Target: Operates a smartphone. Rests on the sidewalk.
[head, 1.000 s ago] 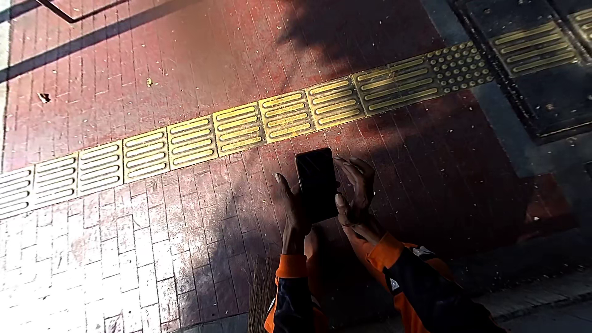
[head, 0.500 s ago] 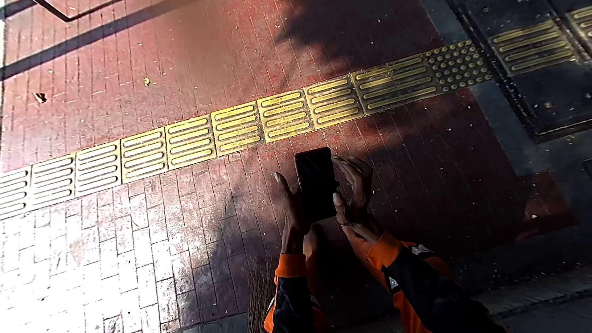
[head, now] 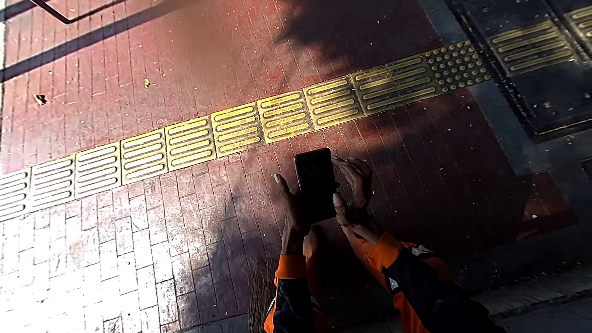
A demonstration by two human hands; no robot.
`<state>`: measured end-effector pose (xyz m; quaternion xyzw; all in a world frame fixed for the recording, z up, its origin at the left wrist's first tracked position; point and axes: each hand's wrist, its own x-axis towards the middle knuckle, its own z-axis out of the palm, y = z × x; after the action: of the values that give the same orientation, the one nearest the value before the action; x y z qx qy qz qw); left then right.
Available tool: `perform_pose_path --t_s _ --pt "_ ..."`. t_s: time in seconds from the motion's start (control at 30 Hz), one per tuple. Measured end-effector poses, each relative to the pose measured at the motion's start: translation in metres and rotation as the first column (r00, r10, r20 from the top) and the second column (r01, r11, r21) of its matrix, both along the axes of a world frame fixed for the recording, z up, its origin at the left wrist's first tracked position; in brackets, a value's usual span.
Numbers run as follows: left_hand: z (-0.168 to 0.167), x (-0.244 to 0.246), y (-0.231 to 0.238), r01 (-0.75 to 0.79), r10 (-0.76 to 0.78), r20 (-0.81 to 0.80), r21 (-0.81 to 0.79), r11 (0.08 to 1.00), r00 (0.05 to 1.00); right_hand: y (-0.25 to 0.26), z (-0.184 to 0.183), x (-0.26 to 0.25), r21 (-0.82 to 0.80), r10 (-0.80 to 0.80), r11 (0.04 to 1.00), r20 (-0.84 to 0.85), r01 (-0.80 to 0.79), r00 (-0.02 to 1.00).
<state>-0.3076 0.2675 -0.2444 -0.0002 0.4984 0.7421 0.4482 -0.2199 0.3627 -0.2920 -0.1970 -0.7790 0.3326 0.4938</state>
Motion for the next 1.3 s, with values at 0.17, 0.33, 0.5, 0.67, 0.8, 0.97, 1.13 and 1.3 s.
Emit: perform_pose_path --t_s 0.17,0.33,0.5,0.67,0.8,0.97,1.13,1.3 --pt "-0.0009 -0.0001 -0.0009 0.011 -0.011 -0.013 0.009 1.000 1.000 -0.0001 0.0004 0.0004 -0.001 0.005 1.000 -0.001 -0.005 1.000" --pt "-0.0024 0.0006 -0.0014 0.008 -0.008 -0.011 0.019 1.000 1.000 -0.0002 0.0001 0.0005 -0.006 0.011 1.000 -0.006 -0.011 1.000" --pt "-0.0006 0.0009 -0.0008 0.003 -0.003 0.001 0.010 1.000 1.000 -0.0004 0.0005 -0.0001 0.002 0.011 1.000 -0.016 -0.011 1.000" --pt "0.0005 0.0011 -0.0005 0.021 -0.021 0.012 0.036 0.999 1.000 -0.0004 0.0009 0.0002 -0.008 0.014 1.000 -0.015 -0.014 1.000" --pt "-0.0003 0.0007 -0.0004 0.017 -0.017 0.012 0.024 1.000 1.000 -0.0006 0.0011 0.0001 -0.003 0.014 1.000 -0.011 -0.014 1.000" --pt "-0.0023 0.0002 -0.0012 0.019 -0.019 0.003 0.028 0.999 1.000 -0.0007 0.0014 -0.0003 -0.012 0.013 1.000 -0.014 -0.013 1.000" --pt "-0.0021 -0.0002 -0.0015 0.026 -0.026 0.001 0.029 0.999 1.000 -0.0005 0.0016 0.0002 -0.012 0.019 1.000 -0.010 -0.019 1.000" --pt "-0.0005 0.0006 -0.0005 0.021 -0.021 0.001 0.008 1.000 1.000 -0.0003 0.0008 -0.0001 -0.010 0.016 1.000 -0.017 -0.016 1.000"
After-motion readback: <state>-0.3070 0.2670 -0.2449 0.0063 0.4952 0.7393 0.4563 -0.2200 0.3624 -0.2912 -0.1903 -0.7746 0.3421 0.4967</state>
